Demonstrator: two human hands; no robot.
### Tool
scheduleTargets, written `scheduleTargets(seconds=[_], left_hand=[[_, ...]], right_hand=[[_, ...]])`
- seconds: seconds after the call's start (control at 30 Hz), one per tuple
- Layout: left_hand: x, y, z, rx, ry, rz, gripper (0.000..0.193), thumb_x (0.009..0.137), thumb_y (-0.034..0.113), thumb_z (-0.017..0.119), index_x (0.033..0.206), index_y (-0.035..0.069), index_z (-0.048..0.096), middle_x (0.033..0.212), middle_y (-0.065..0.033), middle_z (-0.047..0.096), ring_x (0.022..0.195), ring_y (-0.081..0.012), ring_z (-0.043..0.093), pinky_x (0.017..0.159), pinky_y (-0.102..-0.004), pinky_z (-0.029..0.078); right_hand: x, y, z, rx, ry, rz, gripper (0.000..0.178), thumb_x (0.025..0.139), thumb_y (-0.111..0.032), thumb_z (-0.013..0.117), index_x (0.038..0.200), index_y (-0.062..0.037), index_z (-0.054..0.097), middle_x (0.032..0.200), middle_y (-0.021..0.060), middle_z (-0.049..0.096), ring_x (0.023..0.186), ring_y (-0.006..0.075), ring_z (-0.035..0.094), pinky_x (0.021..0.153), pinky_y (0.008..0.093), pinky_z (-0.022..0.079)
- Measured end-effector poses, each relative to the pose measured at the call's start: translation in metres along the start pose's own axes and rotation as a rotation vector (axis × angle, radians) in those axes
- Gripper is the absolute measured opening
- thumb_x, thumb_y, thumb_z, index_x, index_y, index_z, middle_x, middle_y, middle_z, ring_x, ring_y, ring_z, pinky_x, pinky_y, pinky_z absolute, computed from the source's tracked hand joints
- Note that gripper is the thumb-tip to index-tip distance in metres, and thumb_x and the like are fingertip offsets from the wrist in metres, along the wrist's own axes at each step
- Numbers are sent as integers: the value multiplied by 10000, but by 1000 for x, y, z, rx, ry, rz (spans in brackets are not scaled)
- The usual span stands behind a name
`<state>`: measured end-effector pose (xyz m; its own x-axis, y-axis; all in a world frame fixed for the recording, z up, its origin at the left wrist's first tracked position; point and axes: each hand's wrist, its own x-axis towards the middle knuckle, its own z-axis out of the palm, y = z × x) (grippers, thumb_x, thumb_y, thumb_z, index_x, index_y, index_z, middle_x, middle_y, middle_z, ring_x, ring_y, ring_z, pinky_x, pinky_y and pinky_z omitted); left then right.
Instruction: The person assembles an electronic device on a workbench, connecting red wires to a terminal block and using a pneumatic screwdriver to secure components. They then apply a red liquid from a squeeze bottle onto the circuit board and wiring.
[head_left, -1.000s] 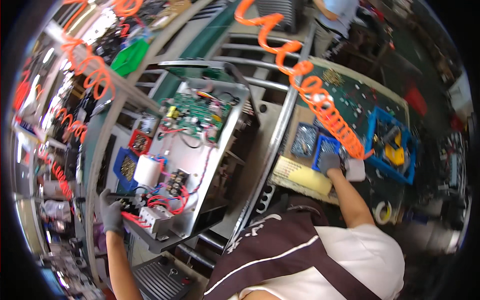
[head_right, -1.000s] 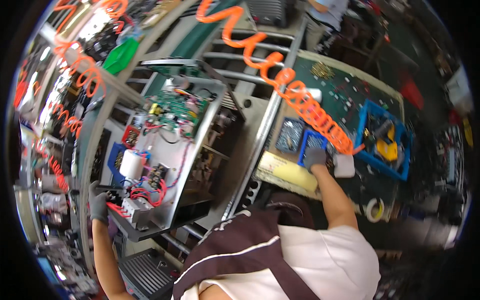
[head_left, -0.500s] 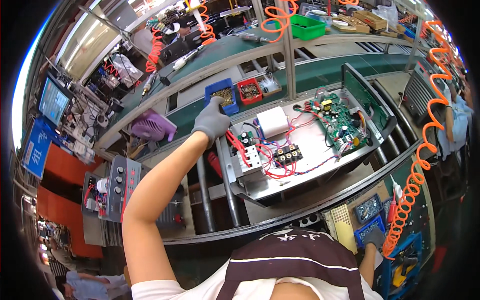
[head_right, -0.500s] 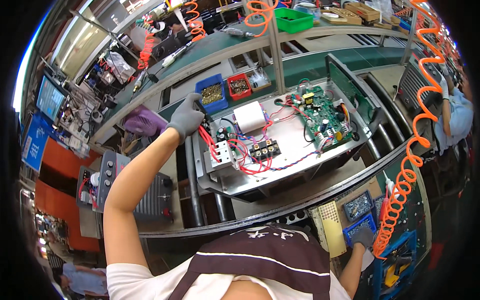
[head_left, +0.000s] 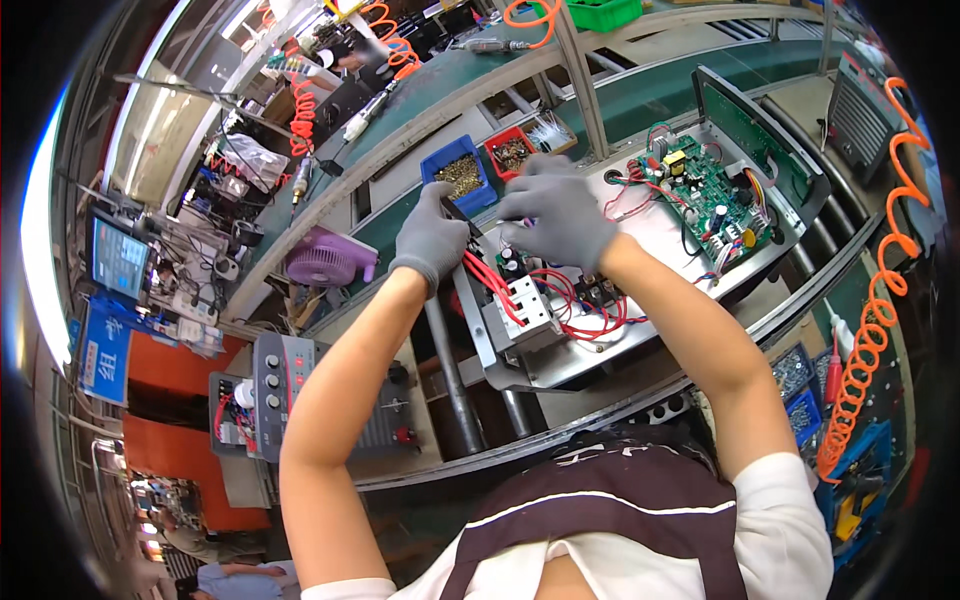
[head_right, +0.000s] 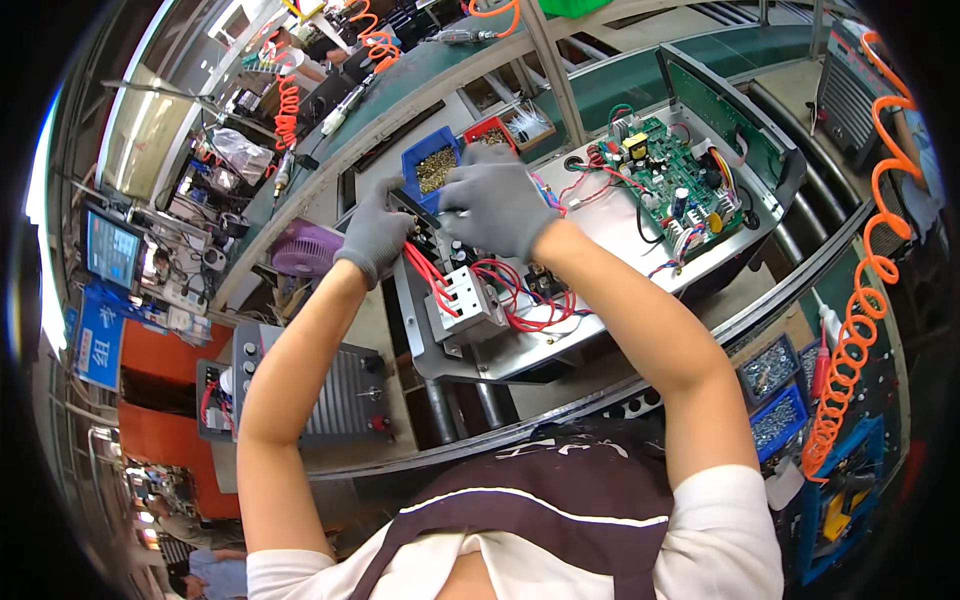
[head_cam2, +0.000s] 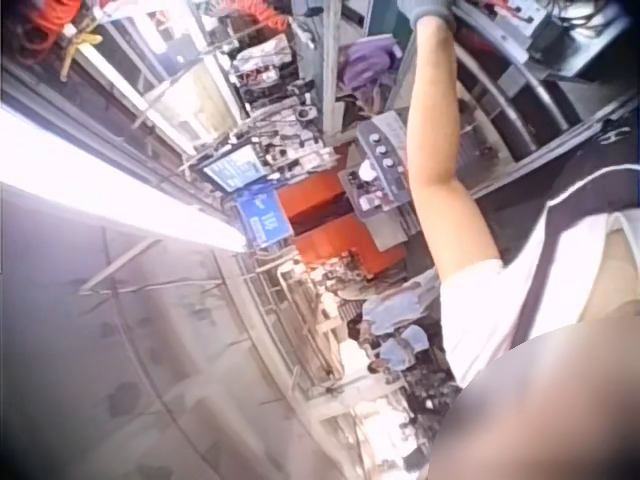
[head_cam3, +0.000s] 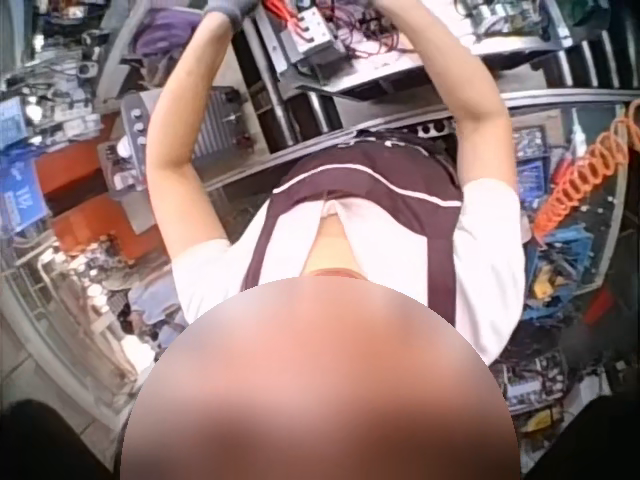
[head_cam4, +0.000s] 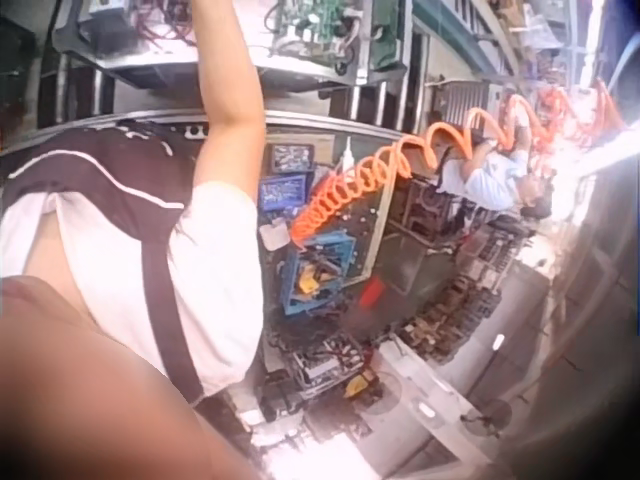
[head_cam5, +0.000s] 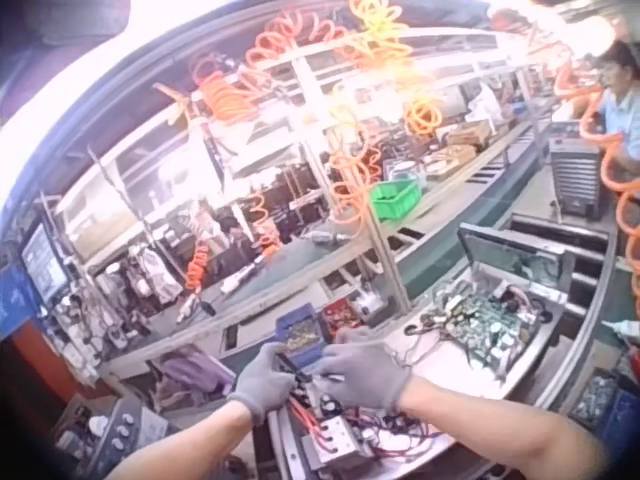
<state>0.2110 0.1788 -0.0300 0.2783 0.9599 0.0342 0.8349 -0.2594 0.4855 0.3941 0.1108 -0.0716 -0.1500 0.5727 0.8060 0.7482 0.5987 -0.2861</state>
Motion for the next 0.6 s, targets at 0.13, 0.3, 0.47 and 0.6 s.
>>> scheduleTargets(seconds=[0.13, 0.3, 0.47, 0.6], left_hand=[[1, -5, 3, 2, 12, 39, 541, 725, 105, 543, 1261, 113, 474, 991, -188, 633, 964, -330, 620, 864, -355, 456], [-3, -6, 2, 24, 47, 94, 543, 725, 112, 552, 1262, 121, 470, 986, -180, 633, 949, -323, 624, 853, -355, 460], [-7, 2, -1, 33, 23, 44, 542, 731, 113, 553, 1265, 120, 467, 988, -177, 633, 946, -322, 624, 852, -355, 461], [-5, -3, 1, 15, 39, 60, 540, 737, 113, 555, 1270, 115, 463, 986, -177, 633, 951, -320, 623, 860, -353, 458]], right_hand=[[11, 4, 44, -120, -125, 17, 127, 661, -264, 697, 714, -150, 687, 746, -24, 605, 865, 197, 537, 833, 380, 402], [7, 0, 53, -98, -124, 20, 146, 663, -290, 707, 725, -159, 685, 742, -18, 597, 873, 203, 530, 839, 382, 395], [4, 8, 55, -27, -152, -35, 133, 687, -269, 696, 761, -160, 680, 761, -16, 604, 891, 199, 527, 844, 380, 391], [6, 9, 55, -13, -181, -36, 142, 720, -276, 685, 805, -162, 681, 777, -13, 609, 891, 205, 531, 842, 375, 391]])
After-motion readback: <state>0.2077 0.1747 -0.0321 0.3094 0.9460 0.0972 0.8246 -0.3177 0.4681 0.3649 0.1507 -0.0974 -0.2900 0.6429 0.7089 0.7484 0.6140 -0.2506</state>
